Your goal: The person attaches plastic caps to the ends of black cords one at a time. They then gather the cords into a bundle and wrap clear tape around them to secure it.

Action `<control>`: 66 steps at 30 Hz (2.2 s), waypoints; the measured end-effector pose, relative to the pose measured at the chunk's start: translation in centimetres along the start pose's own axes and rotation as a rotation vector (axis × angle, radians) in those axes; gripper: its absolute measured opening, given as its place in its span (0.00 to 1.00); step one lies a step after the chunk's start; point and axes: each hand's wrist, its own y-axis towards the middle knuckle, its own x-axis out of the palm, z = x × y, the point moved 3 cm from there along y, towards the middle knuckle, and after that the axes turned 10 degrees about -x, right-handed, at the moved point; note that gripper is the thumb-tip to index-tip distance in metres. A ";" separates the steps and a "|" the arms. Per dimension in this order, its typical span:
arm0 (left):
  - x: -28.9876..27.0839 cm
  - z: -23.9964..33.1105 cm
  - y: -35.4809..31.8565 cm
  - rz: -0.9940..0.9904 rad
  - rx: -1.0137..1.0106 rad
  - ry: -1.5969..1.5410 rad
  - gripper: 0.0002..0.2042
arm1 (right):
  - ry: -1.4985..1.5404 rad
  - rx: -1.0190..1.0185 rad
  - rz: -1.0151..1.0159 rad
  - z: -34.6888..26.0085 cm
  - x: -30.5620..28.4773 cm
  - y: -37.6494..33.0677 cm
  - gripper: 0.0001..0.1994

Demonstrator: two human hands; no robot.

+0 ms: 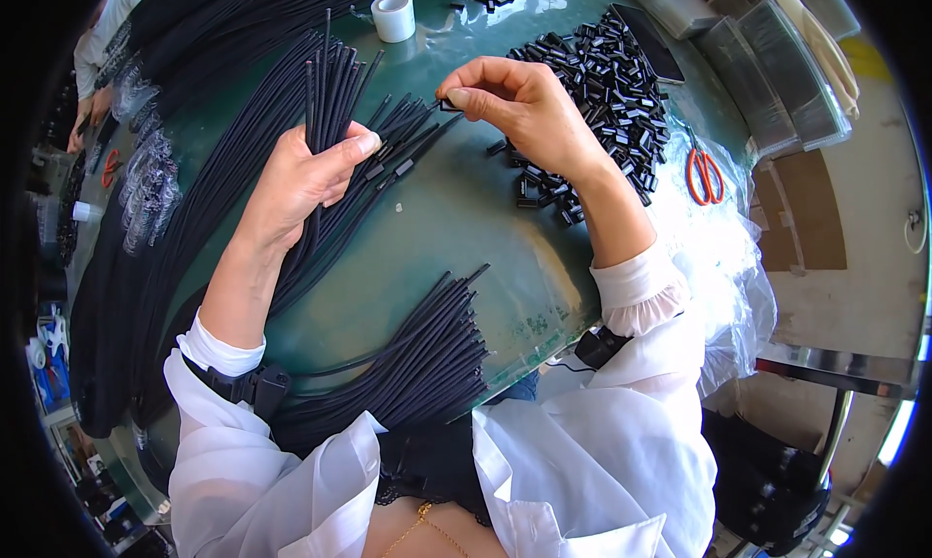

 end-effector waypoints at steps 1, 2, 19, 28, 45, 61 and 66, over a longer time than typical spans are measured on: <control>0.0 0.0 0.0 0.000 -0.001 0.001 0.06 | -0.023 0.000 -0.022 -0.2 -0.1 0.0 0.09; 0.1 0.1 -0.1 -0.017 -0.006 0.001 0.06 | -0.046 0.000 -0.044 -0.3 -0.2 -0.1 0.09; 0.1 0.1 -0.2 -0.034 0.030 0.070 0.05 | -0.008 0.019 -0.105 -0.4 -0.2 -0.2 0.09; 1.2 -0.5 -0.2 -0.106 0.035 0.087 0.07 | 0.005 0.004 -0.162 -1.2 2.7 -0.3 0.07; 0.0 0.4 0.2 0.091 0.102 0.051 0.10 | -0.880 -0.212 -0.181 0.4 -1.5 -1.3 0.05; 0.6 0.0 -0.2 -0.025 0.011 0.012 0.05 | 0.074 0.087 -0.006 -0.5 0.5 -0.4 0.07; 1.0 -0.3 -0.2 -0.022 0.018 0.032 0.06 | 0.026 0.066 -0.062 -0.8 1.1 -0.5 0.07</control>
